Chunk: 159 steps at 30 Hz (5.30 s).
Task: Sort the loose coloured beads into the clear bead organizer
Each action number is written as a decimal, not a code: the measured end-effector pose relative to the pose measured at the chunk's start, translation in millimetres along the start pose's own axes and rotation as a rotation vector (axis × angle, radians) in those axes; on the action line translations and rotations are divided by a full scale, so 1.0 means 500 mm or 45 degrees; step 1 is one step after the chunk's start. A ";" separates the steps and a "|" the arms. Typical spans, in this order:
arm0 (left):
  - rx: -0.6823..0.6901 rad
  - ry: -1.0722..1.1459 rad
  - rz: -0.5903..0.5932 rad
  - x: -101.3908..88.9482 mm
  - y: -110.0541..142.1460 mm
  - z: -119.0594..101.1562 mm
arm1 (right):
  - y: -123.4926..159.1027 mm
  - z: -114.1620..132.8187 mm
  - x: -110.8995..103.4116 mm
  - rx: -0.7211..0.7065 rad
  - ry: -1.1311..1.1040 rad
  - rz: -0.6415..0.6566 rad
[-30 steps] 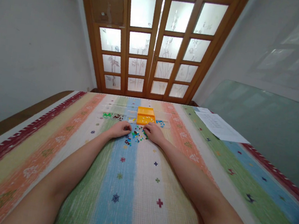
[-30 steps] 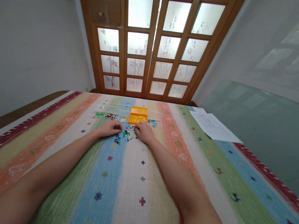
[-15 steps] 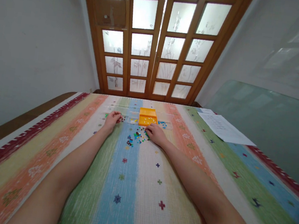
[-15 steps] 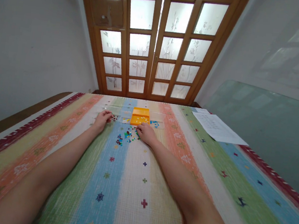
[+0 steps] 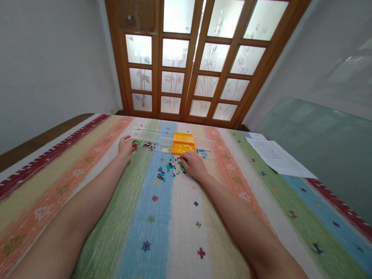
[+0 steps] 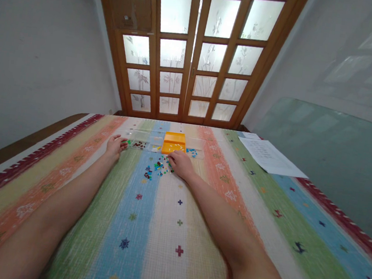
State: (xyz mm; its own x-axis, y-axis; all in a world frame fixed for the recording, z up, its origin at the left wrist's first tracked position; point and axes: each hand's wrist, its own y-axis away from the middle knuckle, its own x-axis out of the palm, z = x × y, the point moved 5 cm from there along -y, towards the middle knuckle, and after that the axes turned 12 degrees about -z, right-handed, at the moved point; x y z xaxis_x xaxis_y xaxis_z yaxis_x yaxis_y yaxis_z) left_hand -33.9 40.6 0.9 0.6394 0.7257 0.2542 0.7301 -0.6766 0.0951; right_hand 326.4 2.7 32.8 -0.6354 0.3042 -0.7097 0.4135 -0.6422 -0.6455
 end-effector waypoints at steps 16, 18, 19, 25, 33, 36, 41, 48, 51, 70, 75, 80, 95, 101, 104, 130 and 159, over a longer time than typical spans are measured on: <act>1.012 -0.833 0.376 0.049 0.108 -0.039 | 0.006 0.126 0.002 -0.426 -0.253 0.261; 1.089 -0.903 0.476 0.062 0.135 -0.042 | 0.005 0.128 0.005 -0.412 -0.267 0.271; 1.118 -0.928 0.522 0.067 0.148 -0.042 | 0.005 0.126 0.007 -0.392 -0.277 0.272; 1.229 -1.013 0.762 0.093 0.209 -0.033 | 0.003 0.103 0.010 -0.240 -0.331 0.263; 1.313 -1.121 0.999 0.108 0.251 -0.014 | 0.004 0.092 0.003 -0.231 -0.318 0.329; 1.333 -1.123 1.043 0.110 0.256 -0.011 | 0.006 0.093 0.005 -0.245 -0.326 0.317; 1.300 -1.140 1.065 0.111 0.255 -0.009 | 0.007 0.095 0.007 -0.252 -0.365 0.263; 1.280 -1.134 1.086 0.112 0.253 -0.005 | 0.001 0.071 0.005 -0.003 -0.401 0.041; 1.289 -1.120 1.094 0.112 0.254 -0.005 | -0.001 0.051 0.006 0.077 -0.336 -0.042; 1.324 -1.100 1.196 0.114 0.266 -0.009 | -0.002 -0.084 -0.019 0.720 -0.523 -0.595; 1.304 -1.127 1.207 0.115 0.263 -0.007 | 0.007 -0.127 -0.063 0.808 -0.403 -0.727; 1.309 -1.102 1.218 0.115 0.262 -0.006 | 0.022 -0.178 -0.096 0.908 -0.282 -0.794; 1.284 -1.093 1.240 0.116 0.269 -0.011 | -0.009 -0.062 -0.079 0.420 -0.304 -0.437; 1.290 -1.093 1.242 0.117 0.263 -0.003 | -0.013 0.080 -0.023 -0.087 -0.469 0.162; 1.275 -1.099 1.232 0.116 0.259 0.001 | -0.002 0.114 -0.010 -0.246 -0.432 0.372; 1.598 -1.118 1.424 0.125 0.357 -0.026 | -0.006 -0.109 -0.097 0.518 -0.093 -0.536; 1.675 -1.256 1.347 0.145 0.428 -0.008 | -0.004 -0.042 -0.034 0.141 0.075 -0.170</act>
State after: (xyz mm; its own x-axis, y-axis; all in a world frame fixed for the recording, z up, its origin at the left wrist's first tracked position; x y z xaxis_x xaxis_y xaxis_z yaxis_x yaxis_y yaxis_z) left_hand 168.0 -52.1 43.5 0.4172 0.2770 -0.8655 -0.5774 -0.6547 -0.4879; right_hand 350.2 13.2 40.3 -0.6395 0.4305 -0.6370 0.2514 -0.6659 -0.7024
